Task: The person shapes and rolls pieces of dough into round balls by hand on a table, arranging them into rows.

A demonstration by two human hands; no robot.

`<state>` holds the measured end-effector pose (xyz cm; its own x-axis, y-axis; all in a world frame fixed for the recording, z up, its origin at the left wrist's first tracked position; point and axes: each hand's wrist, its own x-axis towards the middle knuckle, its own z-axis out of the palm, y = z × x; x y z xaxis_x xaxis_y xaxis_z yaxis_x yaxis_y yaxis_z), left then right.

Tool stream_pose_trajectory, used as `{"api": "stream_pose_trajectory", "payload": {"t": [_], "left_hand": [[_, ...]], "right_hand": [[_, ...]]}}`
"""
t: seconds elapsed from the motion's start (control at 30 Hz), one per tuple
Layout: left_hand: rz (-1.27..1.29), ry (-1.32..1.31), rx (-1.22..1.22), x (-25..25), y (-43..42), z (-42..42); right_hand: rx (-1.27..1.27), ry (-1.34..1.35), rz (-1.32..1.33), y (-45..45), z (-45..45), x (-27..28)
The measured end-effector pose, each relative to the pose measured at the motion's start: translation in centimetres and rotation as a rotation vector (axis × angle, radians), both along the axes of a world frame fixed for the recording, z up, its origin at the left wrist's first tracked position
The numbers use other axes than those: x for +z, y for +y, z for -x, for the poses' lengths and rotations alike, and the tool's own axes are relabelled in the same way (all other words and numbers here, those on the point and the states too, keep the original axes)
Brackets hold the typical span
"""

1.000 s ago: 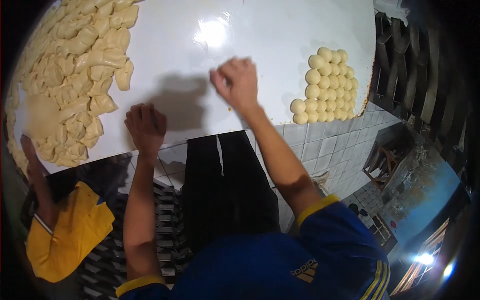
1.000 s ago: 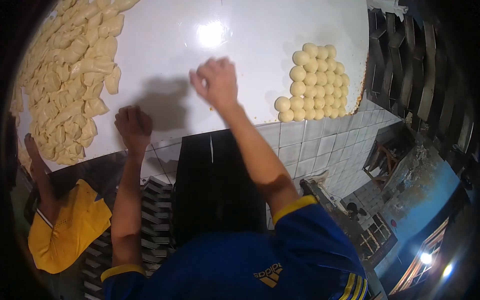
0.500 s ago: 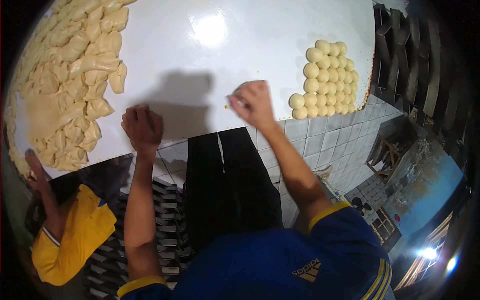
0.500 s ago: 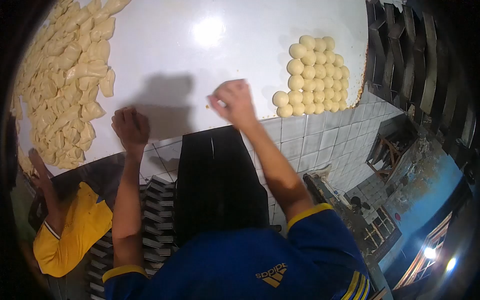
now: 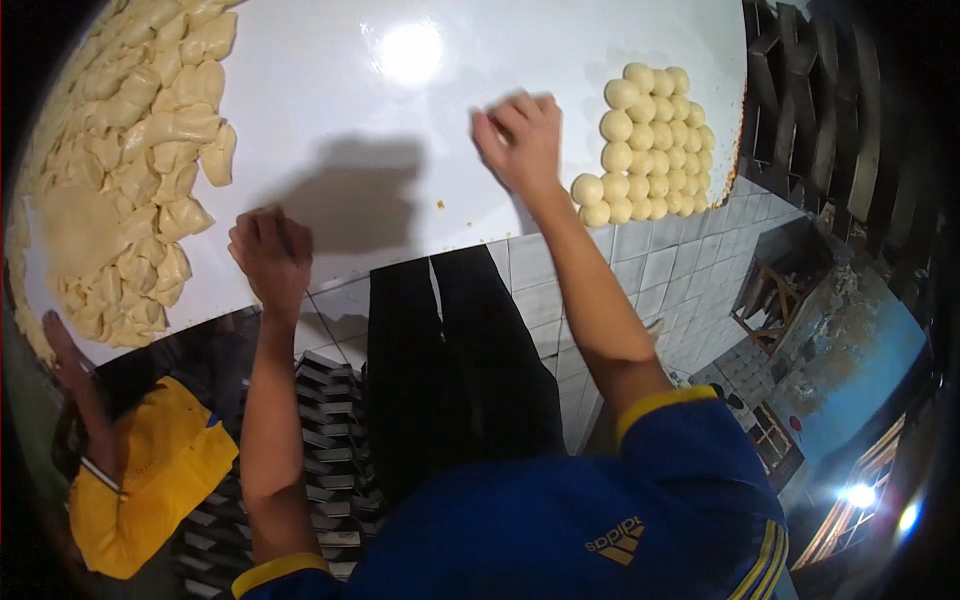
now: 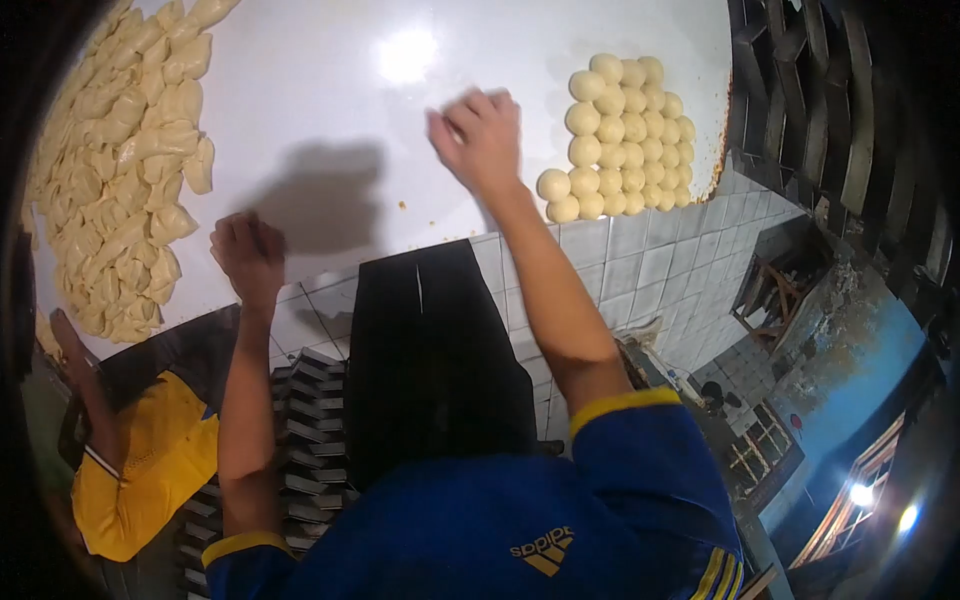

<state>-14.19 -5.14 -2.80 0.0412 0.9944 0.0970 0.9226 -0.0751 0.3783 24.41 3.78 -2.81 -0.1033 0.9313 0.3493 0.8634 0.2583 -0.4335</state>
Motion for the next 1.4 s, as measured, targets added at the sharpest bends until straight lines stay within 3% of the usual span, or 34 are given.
{"api": "stream_pose_trajectory", "payload": {"t": [0.07, 0.17, 0.27, 0.33, 0.4, 0.43, 0.47, 0.53, 0.63, 0.67, 0.73, 0.8, 0.87, 0.93, 1.0, 1.07, 1.13, 1.2, 1.3, 1.4], "left_hand": [[-0.019, 0.001, 0.005, 0.1, -0.3, -0.1], [-0.020, 0.031, -0.015, 0.0, 0.0, 0.1], [-0.028, 0.015, -0.010, 0.0, 0.2, -0.1], [-0.023, 0.029, -0.009, 0.2, -0.1, 0.0], [-0.015, 0.010, -0.002, 0.1, -0.4, -0.2], [-0.025, -0.006, 0.005, 0.1, -0.2, -0.2], [-0.031, -0.004, 0.006, 0.1, -0.1, -0.1], [-0.030, 0.007, -0.011, 0.0, 0.0, 0.0], [-0.036, 0.016, 0.000, -0.3, 0.0, 0.1], [-0.037, 0.019, 0.001, -0.3, 0.2, 0.2], [-0.046, 0.003, 0.009, -0.2, -0.1, -0.1], [-0.041, -0.003, 0.009, 0.0, -0.3, -0.3], [-0.054, -0.006, 0.001, -0.2, 0.3, 0.0], [-0.066, 0.011, -0.009, -0.6, -0.1, 0.2], [-0.045, 0.012, -0.001, -0.4, -0.1, 0.0], [-0.020, 0.021, 0.013, -0.3, 0.0, 0.0], [-0.061, -0.010, 0.011, -0.1, -0.1, -0.3], [-0.057, -0.003, 0.009, 0.0, -0.3, -0.3], [-0.052, 0.009, -0.004, -0.2, -0.1, 0.0], [-0.051, 0.011, -0.011, -0.1, 0.1, 0.0]], "right_hand": [[-0.007, 0.105, 0.098, 0.8, 4.2, 0.6], [0.135, 0.247, 0.138, -5.2, 5.7, 0.5], [0.183, 0.178, 0.185, -6.5, -0.4, 0.2], [0.051, -0.039, 0.109, -2.8, -1.5, 0.0], [-0.010, 0.059, 0.019, 0.6, 1.9, 0.1], [-0.006, 0.071, 0.097, 0.4, 3.9, 0.6], [0.028, 0.032, 0.160, -1.1, 5.3, 0.5], [0.139, 0.215, 0.165, -5.6, 5.9, 0.6], [0.202, 0.207, 0.188, -7.3, 0.3, -0.1], [0.133, 0.055, 0.201, -6.2, -1.3, -0.4], [-0.001, -0.053, 0.056, -1.8, -0.2, 0.0], [-0.003, 0.072, 0.054, 0.2, 3.9, 0.2], [0.072, 0.076, 0.257, -2.9, 6.3, 0.8], [0.169, 0.247, 0.189, -7.0, 5.2, 1.1], [0.174, 0.206, 0.251, -7.7, 0.6, 0.2], [0.063, -0.025, 0.215, -4.1, -0.9, 1.4], [0.033, 0.047, 0.061, -0.3, 1.5, 0.4], [0.072, 0.035, 0.135, -0.8, 5.0, 0.8], [0.202, 0.240, 0.172, -7.1, 4.8, 0.9], [0.176, 0.078, 0.221, -6.6, -1.5, -0.6]]}}
